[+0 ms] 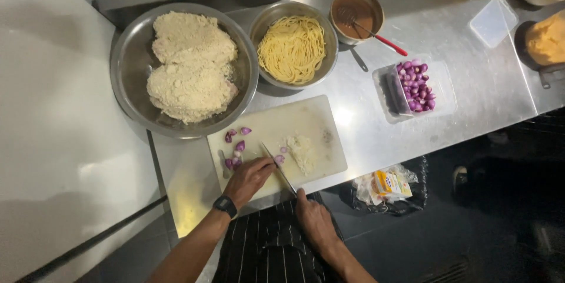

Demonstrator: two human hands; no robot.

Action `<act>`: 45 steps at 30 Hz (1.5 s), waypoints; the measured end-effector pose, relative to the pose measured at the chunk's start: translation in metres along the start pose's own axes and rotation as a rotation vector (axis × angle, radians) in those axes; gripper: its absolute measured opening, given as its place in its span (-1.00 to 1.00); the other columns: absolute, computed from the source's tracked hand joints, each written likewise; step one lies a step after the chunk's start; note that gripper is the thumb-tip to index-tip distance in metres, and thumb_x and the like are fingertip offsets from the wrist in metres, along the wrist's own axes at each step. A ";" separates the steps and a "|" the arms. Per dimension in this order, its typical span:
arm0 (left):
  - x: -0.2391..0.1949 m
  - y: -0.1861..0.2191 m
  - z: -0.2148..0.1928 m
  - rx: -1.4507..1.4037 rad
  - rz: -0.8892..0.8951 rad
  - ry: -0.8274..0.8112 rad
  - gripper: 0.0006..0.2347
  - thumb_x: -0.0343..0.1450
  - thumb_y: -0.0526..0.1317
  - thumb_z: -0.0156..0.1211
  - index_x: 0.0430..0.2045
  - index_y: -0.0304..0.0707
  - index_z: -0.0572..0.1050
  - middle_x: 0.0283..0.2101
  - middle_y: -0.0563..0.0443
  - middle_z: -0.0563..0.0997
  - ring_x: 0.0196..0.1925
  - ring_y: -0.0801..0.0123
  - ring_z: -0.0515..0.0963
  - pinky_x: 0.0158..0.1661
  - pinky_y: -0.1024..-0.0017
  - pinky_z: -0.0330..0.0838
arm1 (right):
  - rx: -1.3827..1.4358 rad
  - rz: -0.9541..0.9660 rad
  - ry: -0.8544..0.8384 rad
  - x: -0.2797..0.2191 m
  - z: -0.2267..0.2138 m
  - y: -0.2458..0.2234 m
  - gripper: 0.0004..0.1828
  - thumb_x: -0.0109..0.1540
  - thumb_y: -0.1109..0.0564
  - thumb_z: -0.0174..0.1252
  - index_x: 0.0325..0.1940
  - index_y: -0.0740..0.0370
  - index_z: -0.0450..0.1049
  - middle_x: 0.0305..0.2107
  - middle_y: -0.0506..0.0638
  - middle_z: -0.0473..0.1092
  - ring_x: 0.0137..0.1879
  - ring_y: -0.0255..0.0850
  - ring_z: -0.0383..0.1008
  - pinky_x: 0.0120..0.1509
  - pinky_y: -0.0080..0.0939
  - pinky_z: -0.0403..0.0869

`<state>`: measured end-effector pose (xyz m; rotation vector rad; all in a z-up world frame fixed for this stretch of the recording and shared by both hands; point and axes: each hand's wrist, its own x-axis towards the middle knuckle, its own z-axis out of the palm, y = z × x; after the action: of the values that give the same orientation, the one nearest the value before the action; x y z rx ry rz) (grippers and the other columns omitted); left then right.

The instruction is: The person chops red onions on a white cutting board using a knife. The person holds the onion with the left hand and slices it into small pieces with the right hand. Nearby, there are bowls containing breadcrumbs, spaghetti, and a sauce, along with a container of whole red onions.

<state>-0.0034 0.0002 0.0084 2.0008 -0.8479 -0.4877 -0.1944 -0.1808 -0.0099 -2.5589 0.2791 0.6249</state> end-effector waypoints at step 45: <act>0.006 -0.022 0.011 0.346 0.231 -0.020 -0.86 0.54 -0.32 0.15 -0.06 -0.24 0.57 -0.08 -0.03 0.66 -0.16 0.15 0.67 -0.34 0.15 0.59 | -0.002 0.057 0.053 -0.023 -0.029 -0.017 -0.74 0.33 0.29 -0.06 0.10 0.15 0.19 -0.67 0.09 0.39 -0.58 0.24 0.38 -0.48 0.29 0.29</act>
<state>0.0027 -0.0022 -0.0161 2.1720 -1.2254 -0.2403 -0.1985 -0.1789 0.0305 -2.5804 0.3704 0.5795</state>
